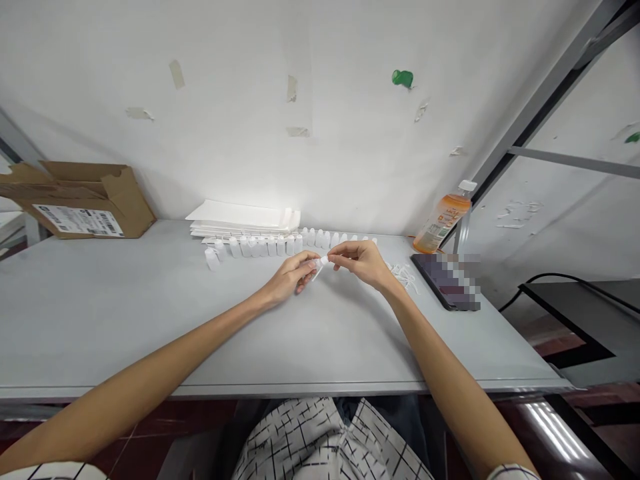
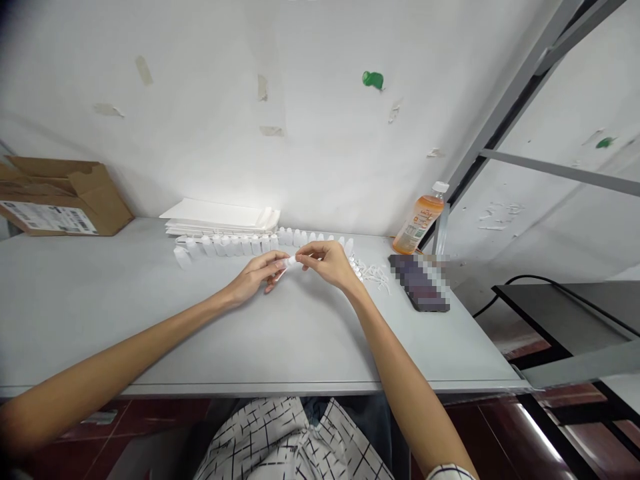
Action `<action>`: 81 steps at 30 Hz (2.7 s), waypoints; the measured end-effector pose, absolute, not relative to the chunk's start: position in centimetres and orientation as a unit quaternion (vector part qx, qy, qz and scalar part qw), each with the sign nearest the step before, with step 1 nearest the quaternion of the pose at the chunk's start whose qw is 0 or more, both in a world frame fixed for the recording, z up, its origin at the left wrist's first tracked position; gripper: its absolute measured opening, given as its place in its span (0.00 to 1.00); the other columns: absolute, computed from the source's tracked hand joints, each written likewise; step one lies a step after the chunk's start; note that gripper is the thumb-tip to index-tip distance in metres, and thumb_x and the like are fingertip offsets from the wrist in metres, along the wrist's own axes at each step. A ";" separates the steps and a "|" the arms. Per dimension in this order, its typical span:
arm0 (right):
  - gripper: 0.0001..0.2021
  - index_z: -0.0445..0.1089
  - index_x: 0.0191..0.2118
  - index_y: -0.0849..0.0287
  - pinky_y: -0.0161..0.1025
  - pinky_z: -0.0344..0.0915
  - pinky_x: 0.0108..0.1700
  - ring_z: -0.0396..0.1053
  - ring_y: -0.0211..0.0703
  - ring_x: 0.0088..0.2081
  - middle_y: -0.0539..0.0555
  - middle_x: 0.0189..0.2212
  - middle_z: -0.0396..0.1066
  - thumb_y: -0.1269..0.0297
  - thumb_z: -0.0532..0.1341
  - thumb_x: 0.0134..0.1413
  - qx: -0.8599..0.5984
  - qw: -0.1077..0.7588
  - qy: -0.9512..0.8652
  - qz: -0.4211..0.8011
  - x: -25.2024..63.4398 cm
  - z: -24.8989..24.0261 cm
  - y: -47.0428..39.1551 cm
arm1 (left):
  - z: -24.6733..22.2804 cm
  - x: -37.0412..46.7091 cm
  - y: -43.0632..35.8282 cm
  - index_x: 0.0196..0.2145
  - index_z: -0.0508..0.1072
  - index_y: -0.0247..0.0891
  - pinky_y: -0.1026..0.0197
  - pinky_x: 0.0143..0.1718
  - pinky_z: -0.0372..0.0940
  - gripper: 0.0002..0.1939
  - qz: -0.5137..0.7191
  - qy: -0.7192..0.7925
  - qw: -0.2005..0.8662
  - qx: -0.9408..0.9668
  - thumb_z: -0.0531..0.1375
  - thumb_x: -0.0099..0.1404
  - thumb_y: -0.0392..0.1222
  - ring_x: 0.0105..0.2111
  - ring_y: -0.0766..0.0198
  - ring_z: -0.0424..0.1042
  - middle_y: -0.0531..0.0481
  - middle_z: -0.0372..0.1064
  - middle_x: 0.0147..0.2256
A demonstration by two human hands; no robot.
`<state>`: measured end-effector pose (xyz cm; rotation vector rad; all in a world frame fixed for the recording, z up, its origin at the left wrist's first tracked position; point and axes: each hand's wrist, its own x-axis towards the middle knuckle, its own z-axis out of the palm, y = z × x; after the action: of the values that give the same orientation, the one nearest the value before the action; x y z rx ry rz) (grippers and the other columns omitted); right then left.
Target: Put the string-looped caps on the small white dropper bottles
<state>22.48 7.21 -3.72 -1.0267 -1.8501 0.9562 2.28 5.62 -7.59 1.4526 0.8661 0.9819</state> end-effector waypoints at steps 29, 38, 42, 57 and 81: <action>0.18 0.74 0.29 0.61 0.36 0.67 0.30 0.68 0.36 0.21 0.50 0.20 0.70 0.50 0.63 0.58 -0.393 0.345 -0.770 0.367 21.5 -4.7 6.8 | -7.4 1.7 5.7 0.41 0.71 0.35 0.63 0.29 0.58 0.16 0.282 0.397 0.517 0.704 0.60 0.66 0.53 0.19 0.72 0.60 0.57 0.60 0.24; 0.19 0.73 0.32 0.62 0.36 0.66 0.27 0.67 0.36 0.22 0.52 0.26 0.72 0.48 0.65 0.52 -0.389 0.324 -0.768 0.392 21.9 -4.8 6.9 | -7.4 1.7 5.8 0.38 0.67 0.36 0.64 0.25 0.54 0.16 0.263 0.405 0.506 0.714 0.57 0.68 0.53 0.19 0.72 0.58 0.58 0.57 0.23; 0.26 0.63 0.21 0.59 0.35 0.54 0.25 0.56 0.33 0.21 0.48 0.19 0.62 0.44 0.57 0.61 -0.412 0.309 -0.807 0.288 21.4 -5.4 7.0 | -7.8 1.6 5.8 0.40 0.67 0.36 0.65 0.24 0.54 0.18 0.262 0.403 0.489 0.728 0.57 0.68 0.56 0.20 0.72 0.56 0.58 0.56 0.24; 0.13 0.74 0.36 0.61 0.34 0.61 0.27 0.68 0.38 0.26 0.53 0.28 0.74 0.55 0.67 0.51 -0.397 0.327 -0.770 0.377 21.9 -4.8 7.0 | -7.8 1.5 6.0 0.41 0.71 0.35 0.64 0.24 0.54 0.18 0.272 0.429 0.430 0.746 0.56 0.67 0.55 0.21 0.68 0.58 0.56 0.58 0.24; 0.19 0.65 0.26 0.59 0.37 0.55 0.32 0.61 0.38 0.27 0.51 0.23 0.66 0.56 0.53 0.67 -0.422 0.294 -0.827 0.228 20.7 -5.9 6.8 | -7.7 1.7 5.8 0.47 0.73 0.34 0.64 0.25 0.50 0.23 0.291 0.403 0.496 0.713 0.60 0.65 0.56 0.21 0.70 0.52 0.58 0.54 0.22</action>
<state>20.67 6.80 -5.86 -1.1244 -2.2001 0.6058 1.69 5.75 -7.71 1.7270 0.9753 0.7042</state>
